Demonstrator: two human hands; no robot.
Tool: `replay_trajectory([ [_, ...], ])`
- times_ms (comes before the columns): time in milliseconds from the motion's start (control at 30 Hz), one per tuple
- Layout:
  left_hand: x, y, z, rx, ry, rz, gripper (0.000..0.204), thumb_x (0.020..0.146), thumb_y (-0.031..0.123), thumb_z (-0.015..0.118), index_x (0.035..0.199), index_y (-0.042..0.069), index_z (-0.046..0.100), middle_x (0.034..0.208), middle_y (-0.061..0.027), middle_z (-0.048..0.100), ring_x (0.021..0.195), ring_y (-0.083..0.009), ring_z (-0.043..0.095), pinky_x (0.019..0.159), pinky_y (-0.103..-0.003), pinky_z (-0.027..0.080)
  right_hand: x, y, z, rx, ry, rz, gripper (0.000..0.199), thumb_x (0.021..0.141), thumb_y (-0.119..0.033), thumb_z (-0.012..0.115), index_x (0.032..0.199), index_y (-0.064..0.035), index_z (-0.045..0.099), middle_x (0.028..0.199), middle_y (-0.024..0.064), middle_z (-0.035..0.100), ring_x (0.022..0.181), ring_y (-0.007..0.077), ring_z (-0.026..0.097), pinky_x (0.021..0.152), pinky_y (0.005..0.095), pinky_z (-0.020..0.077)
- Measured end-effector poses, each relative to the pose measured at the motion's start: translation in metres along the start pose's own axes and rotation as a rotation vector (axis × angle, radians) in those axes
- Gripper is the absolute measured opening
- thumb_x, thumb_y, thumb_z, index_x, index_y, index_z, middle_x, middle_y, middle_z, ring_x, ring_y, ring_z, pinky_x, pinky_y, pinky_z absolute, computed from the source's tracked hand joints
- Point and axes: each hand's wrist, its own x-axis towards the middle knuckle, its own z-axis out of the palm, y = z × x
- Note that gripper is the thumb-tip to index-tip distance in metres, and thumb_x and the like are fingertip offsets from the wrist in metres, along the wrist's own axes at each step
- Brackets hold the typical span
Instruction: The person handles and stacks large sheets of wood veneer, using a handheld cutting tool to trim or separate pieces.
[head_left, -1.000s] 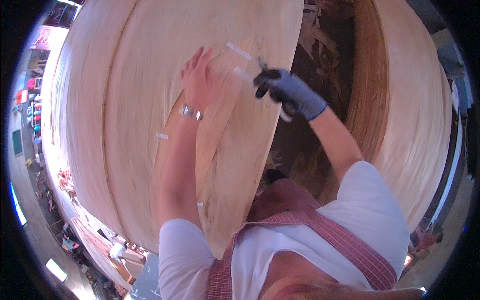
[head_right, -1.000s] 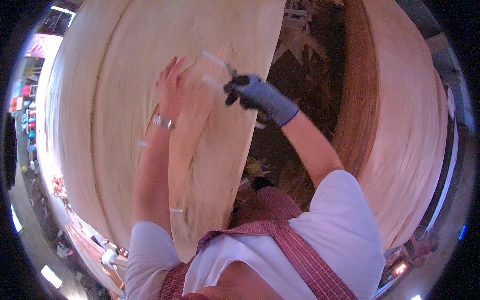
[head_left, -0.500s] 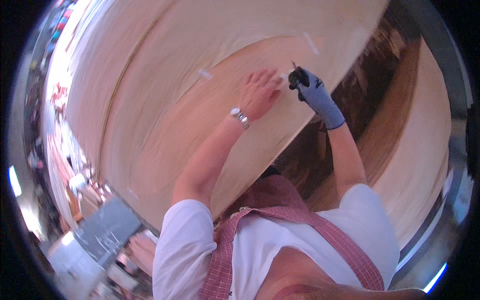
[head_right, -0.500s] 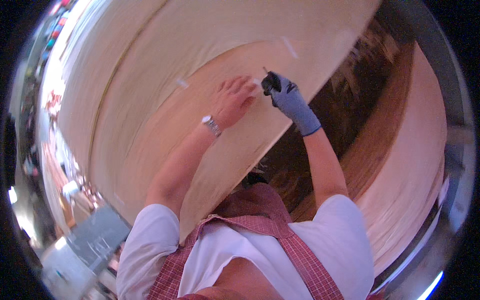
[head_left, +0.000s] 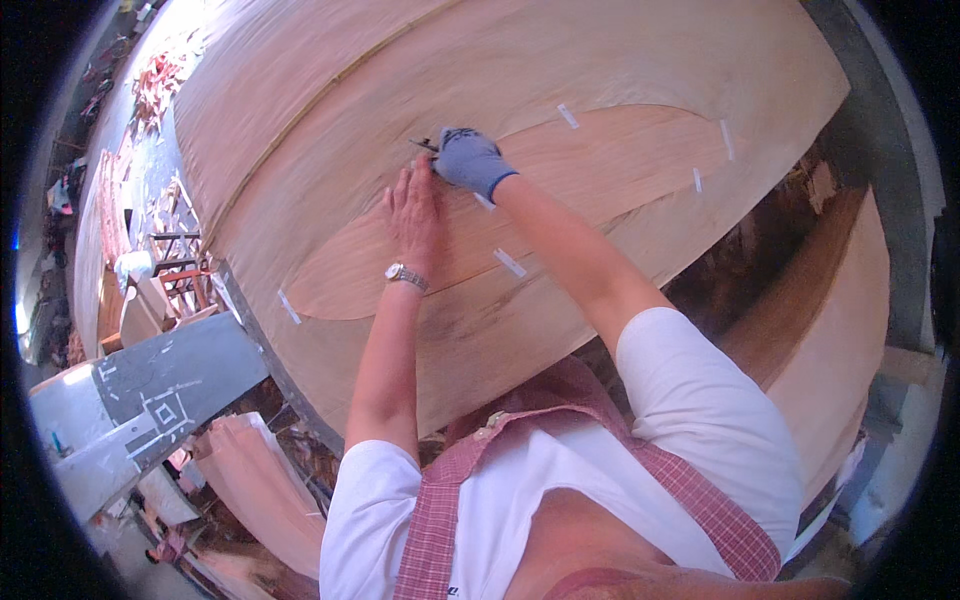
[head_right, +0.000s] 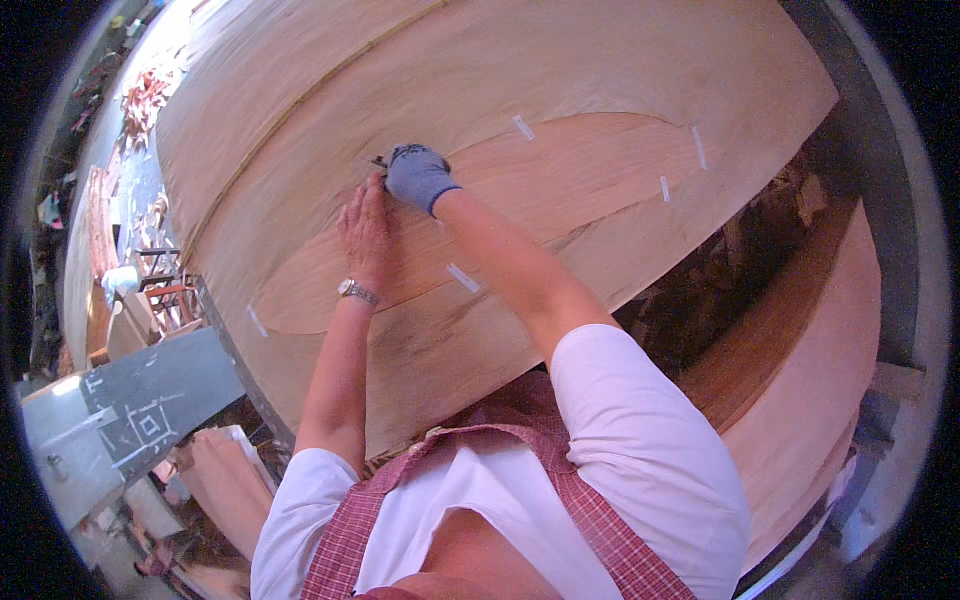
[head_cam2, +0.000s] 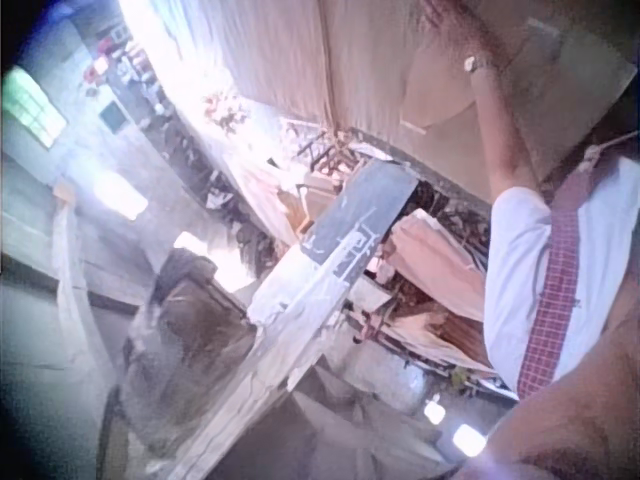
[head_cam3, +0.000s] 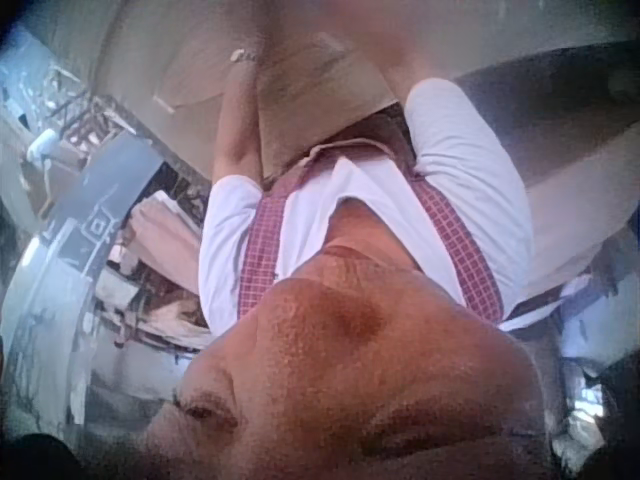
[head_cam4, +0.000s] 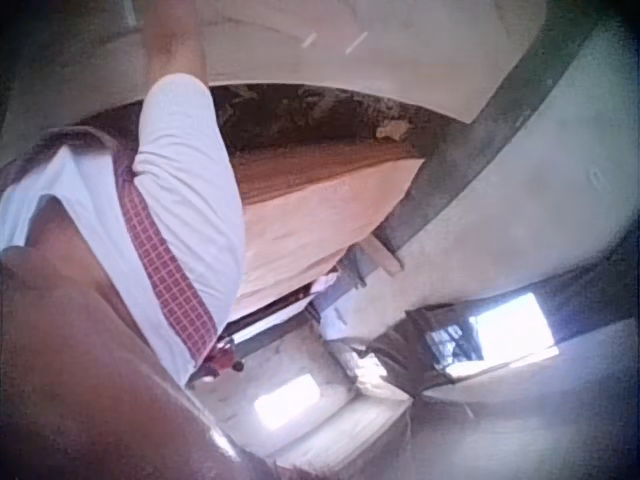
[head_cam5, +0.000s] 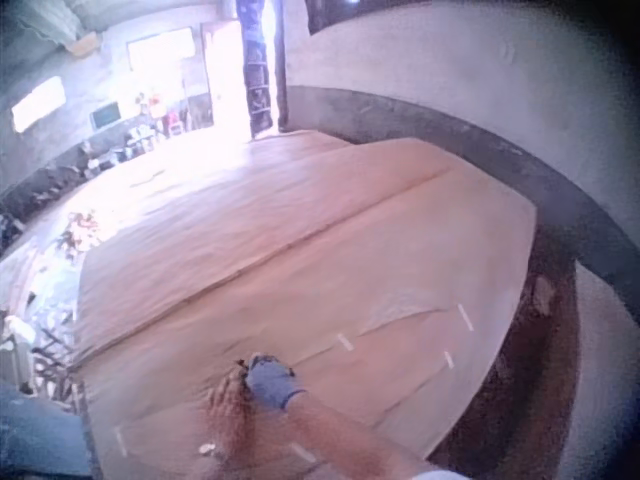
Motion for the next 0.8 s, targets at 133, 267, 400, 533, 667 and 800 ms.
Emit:
replay_trajectory([
  [133, 0.003, 0.011, -0.022, 0.064, -0.115, 0.083, 0.064, 0.089, 0.042, 0.053, 0.147, 0.027, 0.030, 0.147, -0.0057, 0.037, 0.135, -0.0294, 0.033, 0.107, -0.055, 0.023, -0.047, 0.034, -0.017, -0.174, 0.095, -0.049, 0.035, 0.084, -0.034, 0.058, 0.094, -0.0004, 0.064, 0.096, 0.0221, 0.066, 0.089, 0.0364, 0.065, 0.080, 0.0461, 0.0508],
  [267, 0.004, 0.006, -0.007, 0.067, -0.170, 0.024, 0.060, 0.089, 0.052, 0.048, 0.145, 0.035, 0.033, 0.149, -0.0059, 0.034, 0.136, -0.0304, 0.030, 0.105, -0.061, 0.022, -0.131, 0.020, -0.003, -0.052, 0.249, 0.020, 0.023, 0.085, -0.023, 0.057, 0.088, -0.0001, 0.058, 0.091, 0.0222, 0.066, 0.086, 0.0345, 0.065, 0.077, 0.0456, 0.0499],
  [400, 0.006, 0.003, -0.006, 0.128, -0.209, 0.028, 0.058, 0.089, 0.056, 0.045, 0.143, 0.038, 0.035, 0.151, -0.0047, 0.031, 0.136, -0.0298, 0.029, 0.105, -0.060, 0.021, -0.172, 0.034, -0.008, 0.842, 0.289, 0.693, 0.025, 0.088, -0.030, 0.060, 0.092, -0.0046, 0.060, 0.088, 0.0178, 0.066, 0.080, 0.0304, 0.064, 0.073, 0.0448, 0.0492],
  [533, 0.002, 0.001, -0.001, 0.137, -0.178, 0.040, 0.060, 0.089, 0.056, 0.045, 0.144, 0.037, 0.034, 0.152, -0.0046, 0.029, 0.137, -0.0288, 0.027, 0.106, -0.059, 0.018, -0.160, 0.052, -0.015, 0.268, 0.453, 0.361, 0.037, 0.087, -0.038, 0.063, 0.103, -0.0051, 0.062, 0.095, 0.0169, 0.066, 0.094, 0.0299, 0.062, 0.081, 0.0427, 0.0489],
  [667, 0.001, 0.001, -0.003, 0.147, -0.058, 0.098, 0.057, 0.089, 0.053, 0.046, 0.143, 0.035, 0.038, 0.149, -0.0064, 0.034, 0.132, -0.0288, 0.033, 0.104, -0.051, 0.021, -0.119, 0.044, -0.021, 0.244, 0.558, 0.247, 0.047, 0.081, -0.050, 0.067, 0.106, -0.0107, 0.061, 0.106, 0.0151, 0.061, 0.102, 0.0324, 0.057, 0.083, 0.0434, 0.0488],
  [800, -0.002, 0.002, -0.005, 0.126, -0.072, 0.083, 0.057, 0.089, 0.052, 0.047, 0.143, 0.034, 0.038, 0.149, -0.0066, 0.034, 0.133, -0.0288, 0.031, 0.104, -0.051, 0.021, -0.103, 0.042, -0.040, 0.090, 0.206, 0.099, 0.056, 0.074, -0.051, 0.072, 0.116, -0.0170, 0.058, 0.118, 0.0181, 0.053, 0.107, 0.0348, 0.057, 0.086, 0.0451, 0.0487],
])
